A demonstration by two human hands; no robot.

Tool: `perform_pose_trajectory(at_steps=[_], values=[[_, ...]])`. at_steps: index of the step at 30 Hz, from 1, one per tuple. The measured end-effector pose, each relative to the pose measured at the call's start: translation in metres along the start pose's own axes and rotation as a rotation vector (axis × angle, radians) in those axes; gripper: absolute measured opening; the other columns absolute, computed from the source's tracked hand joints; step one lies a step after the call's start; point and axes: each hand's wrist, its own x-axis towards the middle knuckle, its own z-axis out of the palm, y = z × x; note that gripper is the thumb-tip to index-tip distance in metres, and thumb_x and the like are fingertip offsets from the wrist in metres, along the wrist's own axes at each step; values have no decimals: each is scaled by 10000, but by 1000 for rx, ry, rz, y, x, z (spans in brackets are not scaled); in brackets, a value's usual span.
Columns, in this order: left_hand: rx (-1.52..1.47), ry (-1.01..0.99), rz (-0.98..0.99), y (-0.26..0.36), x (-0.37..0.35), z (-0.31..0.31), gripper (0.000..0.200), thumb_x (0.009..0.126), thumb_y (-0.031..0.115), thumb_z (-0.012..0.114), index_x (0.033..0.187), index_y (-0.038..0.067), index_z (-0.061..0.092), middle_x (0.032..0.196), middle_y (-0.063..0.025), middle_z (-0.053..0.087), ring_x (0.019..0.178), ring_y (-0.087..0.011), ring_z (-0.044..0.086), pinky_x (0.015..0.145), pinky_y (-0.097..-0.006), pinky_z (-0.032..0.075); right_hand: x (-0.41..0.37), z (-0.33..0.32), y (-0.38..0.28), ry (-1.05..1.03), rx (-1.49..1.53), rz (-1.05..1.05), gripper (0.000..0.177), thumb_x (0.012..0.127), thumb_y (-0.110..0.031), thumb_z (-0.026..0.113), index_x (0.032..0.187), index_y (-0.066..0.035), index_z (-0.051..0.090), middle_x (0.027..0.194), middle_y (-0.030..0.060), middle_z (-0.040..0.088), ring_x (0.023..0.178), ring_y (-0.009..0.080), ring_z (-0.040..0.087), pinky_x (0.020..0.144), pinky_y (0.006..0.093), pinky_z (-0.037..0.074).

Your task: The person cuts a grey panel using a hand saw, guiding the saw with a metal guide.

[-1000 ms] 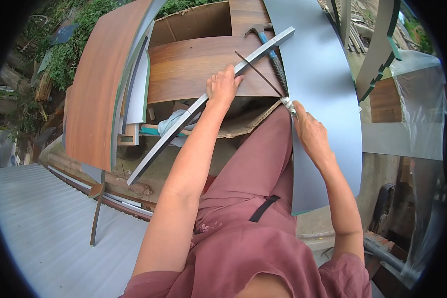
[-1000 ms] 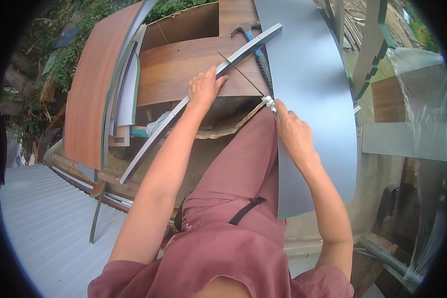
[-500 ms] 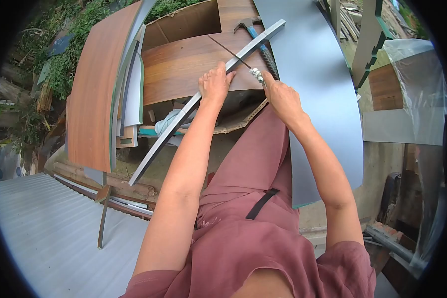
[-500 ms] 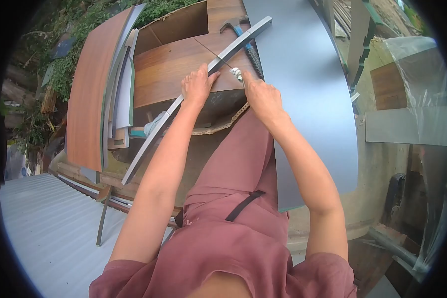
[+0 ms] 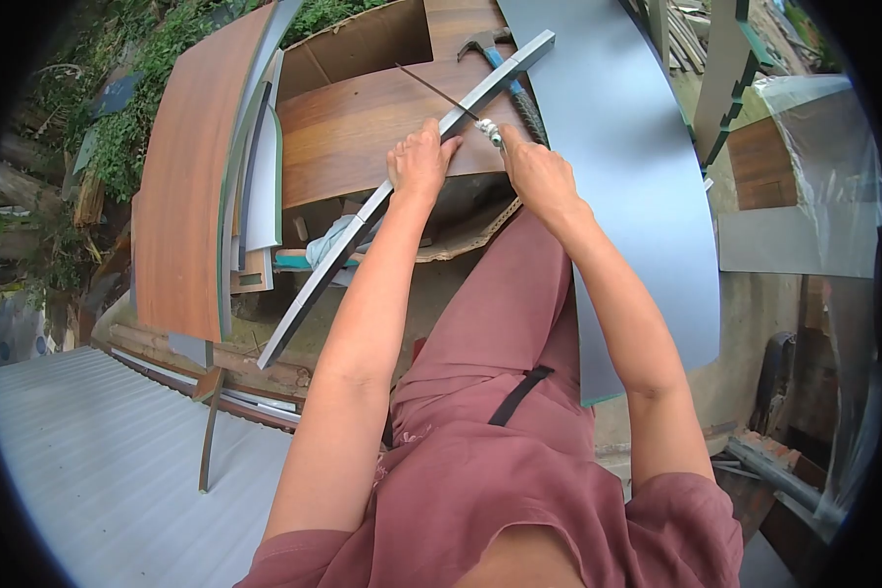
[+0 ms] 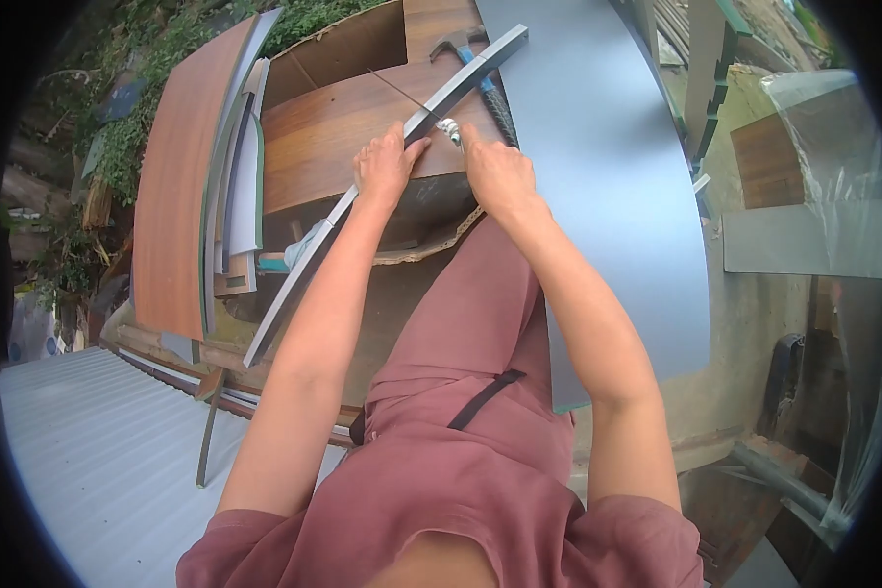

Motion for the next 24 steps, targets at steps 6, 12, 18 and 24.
perform_pose_trajectory(at_steps=[6, 12, 18, 24], values=[[-17, -39, 13, 0, 1, 1, 351, 794, 369, 687, 898, 51, 581, 786, -190, 671, 788, -361, 664, 683, -464, 517, -77, -38, 24, -60, -31, 38, 313, 900, -109, 487, 1205, -98, 417, 723, 190, 617, 643, 393, 619, 568, 490, 492], [-44, -7, -5, -3, 0, 7, 375, 806, 410, 667, 879, 54, 575, 753, -204, 659, 773, -399, 645, 667, -475, 497, -105, -49, 24, -93, -17, 113, 362, 895, -107, 516, 1239, -93, 402, 727, 183, 615, 659, 391, 617, 567, 482, 487], [-11, 11, 9, -2, -1, 4, 386, 803, 417, 668, 879, 50, 577, 755, -210, 658, 779, -398, 645, 680, -477, 496, -19, -7, 1, -103, 12, 138, 301, 938, -167, 465, 1230, -96, 438, 774, 212, 630, 724, 411, 609, 636, 506, 476], [-48, -14, 5, -3, 1, 5, 384, 802, 413, 670, 872, 47, 577, 768, -216, 657, 781, -401, 644, 689, -483, 495, -78, -43, 23, -95, -25, 83, 290, 918, -139, 490, 1197, -99, 425, 758, 192, 632, 697, 397, 628, 586, 496, 489]])
